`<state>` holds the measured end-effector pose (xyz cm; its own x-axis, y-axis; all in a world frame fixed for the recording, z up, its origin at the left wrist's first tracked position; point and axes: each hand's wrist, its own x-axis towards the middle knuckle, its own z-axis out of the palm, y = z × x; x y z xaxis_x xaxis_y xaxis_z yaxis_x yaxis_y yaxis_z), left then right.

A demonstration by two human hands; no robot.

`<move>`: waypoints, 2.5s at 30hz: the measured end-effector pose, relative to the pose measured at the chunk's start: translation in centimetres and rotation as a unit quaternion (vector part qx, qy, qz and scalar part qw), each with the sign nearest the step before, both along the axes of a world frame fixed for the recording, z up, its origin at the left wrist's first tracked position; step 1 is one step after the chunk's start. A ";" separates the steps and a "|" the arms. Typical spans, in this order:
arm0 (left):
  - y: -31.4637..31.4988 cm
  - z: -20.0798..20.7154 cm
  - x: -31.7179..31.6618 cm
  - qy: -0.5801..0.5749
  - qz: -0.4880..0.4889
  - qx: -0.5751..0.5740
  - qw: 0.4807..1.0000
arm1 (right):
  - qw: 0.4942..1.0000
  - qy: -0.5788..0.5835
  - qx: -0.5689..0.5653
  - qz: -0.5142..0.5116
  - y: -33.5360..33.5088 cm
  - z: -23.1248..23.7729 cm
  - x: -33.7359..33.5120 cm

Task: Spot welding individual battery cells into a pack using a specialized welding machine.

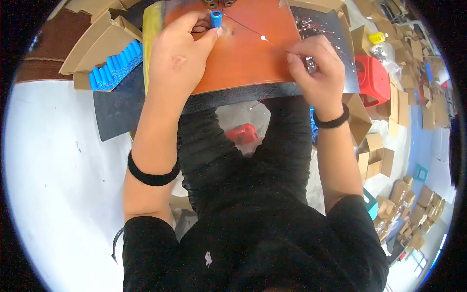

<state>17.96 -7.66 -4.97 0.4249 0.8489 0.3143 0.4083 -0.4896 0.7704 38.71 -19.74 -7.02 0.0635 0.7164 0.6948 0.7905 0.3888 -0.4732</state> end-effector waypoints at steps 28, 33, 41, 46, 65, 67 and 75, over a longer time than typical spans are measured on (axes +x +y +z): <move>-1.7 2.4 0.9 0.016 0.028 0.000 0.999 | 0.996 -0.069 -0.062 -0.019 0.3 3.0 -0.2; -0.5 0.5 0.1 0.030 0.017 0.032 0.999 | 0.994 -0.086 -0.074 0.006 0.3 4.4 0.0; 2.4 -0.9 -0.7 0.140 0.037 0.035 0.989 | 0.997 -0.036 0.063 -0.017 1.2 0.9 -0.2; 2.0 -1.8 -1.9 -0.046 -0.030 -0.104 0.993 | 0.987 0.095 0.123 -0.051 1.9 0.4 -2.1; 0.7 0.4 0.1 0.035 -0.017 0.027 0.999 | 0.985 0.170 -0.032 -0.003 4.6 2.2 -3.4; 0.5 0.3 0.3 0.052 -0.007 0.023 0.998 | 0.984 0.171 -0.052 0.004 4.5 2.0 -3.2; 0.7 -0.1 0.4 0.042 -0.028 0.070 0.996 | 0.897 0.398 -0.189 0.035 4.6 3.4 -3.4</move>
<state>18.33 -6.96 -5.07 0.4995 0.7738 0.3895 0.4376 -0.6134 0.6574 35.29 -15.12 -3.66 0.3768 0.9130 0.1567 0.1240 0.1179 -0.9853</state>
